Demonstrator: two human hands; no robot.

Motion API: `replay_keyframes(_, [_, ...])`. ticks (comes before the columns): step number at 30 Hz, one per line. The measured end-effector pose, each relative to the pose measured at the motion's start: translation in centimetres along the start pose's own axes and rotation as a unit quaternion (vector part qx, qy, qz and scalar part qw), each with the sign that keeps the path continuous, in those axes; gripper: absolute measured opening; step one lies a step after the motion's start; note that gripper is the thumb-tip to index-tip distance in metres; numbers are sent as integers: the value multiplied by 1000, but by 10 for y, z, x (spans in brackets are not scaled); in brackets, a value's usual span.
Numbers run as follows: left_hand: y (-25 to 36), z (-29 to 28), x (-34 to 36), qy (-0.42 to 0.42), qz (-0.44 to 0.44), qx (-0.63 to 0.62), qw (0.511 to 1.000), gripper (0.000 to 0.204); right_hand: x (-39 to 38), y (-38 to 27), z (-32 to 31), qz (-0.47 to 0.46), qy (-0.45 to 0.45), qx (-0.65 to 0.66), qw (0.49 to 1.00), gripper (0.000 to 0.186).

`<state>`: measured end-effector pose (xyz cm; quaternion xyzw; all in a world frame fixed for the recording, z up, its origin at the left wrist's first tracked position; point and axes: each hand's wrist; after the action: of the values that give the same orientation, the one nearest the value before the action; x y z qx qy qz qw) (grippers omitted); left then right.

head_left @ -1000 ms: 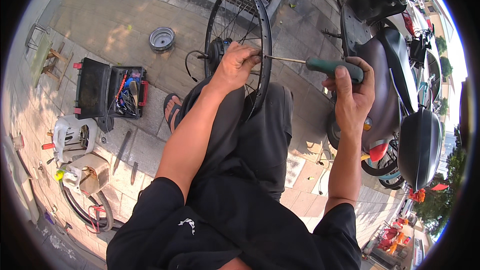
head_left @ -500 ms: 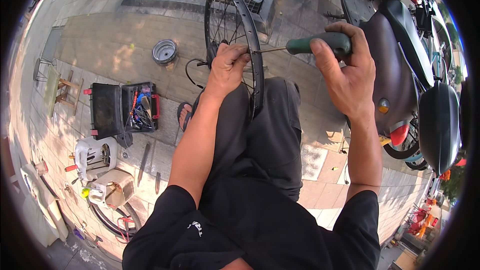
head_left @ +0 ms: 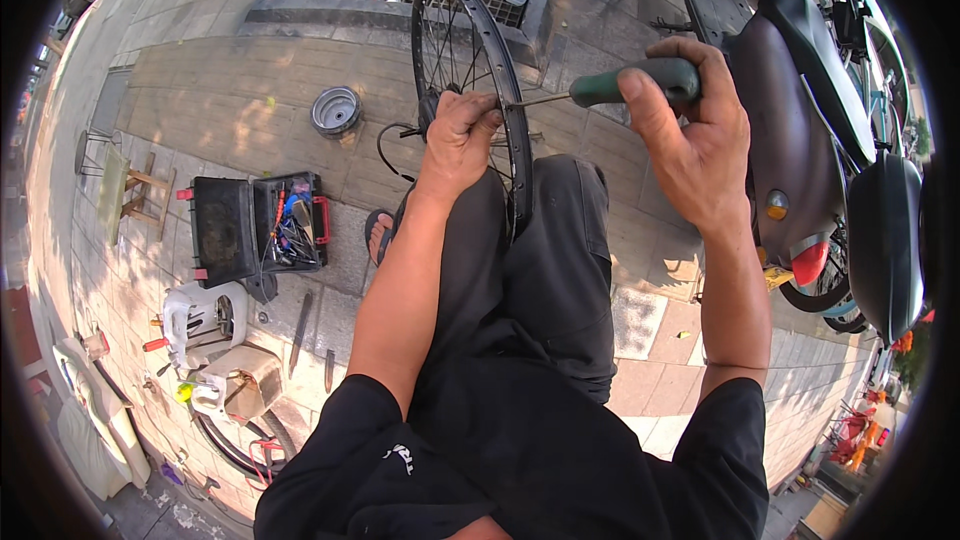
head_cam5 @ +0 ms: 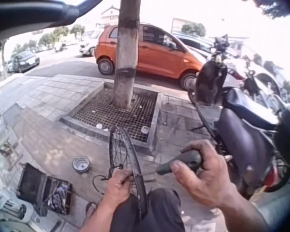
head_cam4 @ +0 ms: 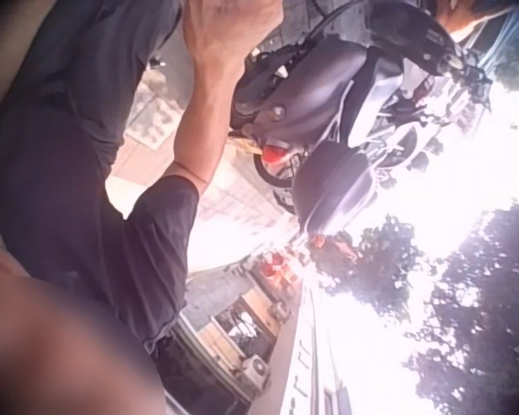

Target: The person sits on the ground and adjusts the spokes of a bicycle wheel using a spoke wrench. They rotate the wheel, tighten or loosen individual spokes, and check alignment by hand.

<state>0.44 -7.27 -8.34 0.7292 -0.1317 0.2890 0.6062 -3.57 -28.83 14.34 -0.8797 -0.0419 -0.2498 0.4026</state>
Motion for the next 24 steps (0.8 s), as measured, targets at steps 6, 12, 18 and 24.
replay_keyframes(6, [1, 1, 2, -3, 6, 11, 1000, 17, -1, -3, 2, -25, -9, -32, 999, 43])
replay_keyframes(12, [2, -3, 11, -10, 25, 15, 1000, 15, 6, -31, 3, -113, -86, -73, 987, 33])
replay_keyframes(18, [13, -16, 19, -157, -157, -107, 969, 14, 19, -46, 4, -80, -131, -108, 982, 24])
replay_keyframes(24, [0, -4, 0, -9, -110, -66, 992, 16, 20, -42, 9, -65, -110, -142, 982, 18])
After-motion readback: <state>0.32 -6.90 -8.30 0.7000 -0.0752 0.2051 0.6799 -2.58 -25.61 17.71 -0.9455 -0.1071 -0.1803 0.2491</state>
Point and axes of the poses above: each hand's wrist, its own x-axis towards the middle knuckle, its own z-axis out of the palm, y = z × x, and after that the axes turned 11 degrees about y, right-handed
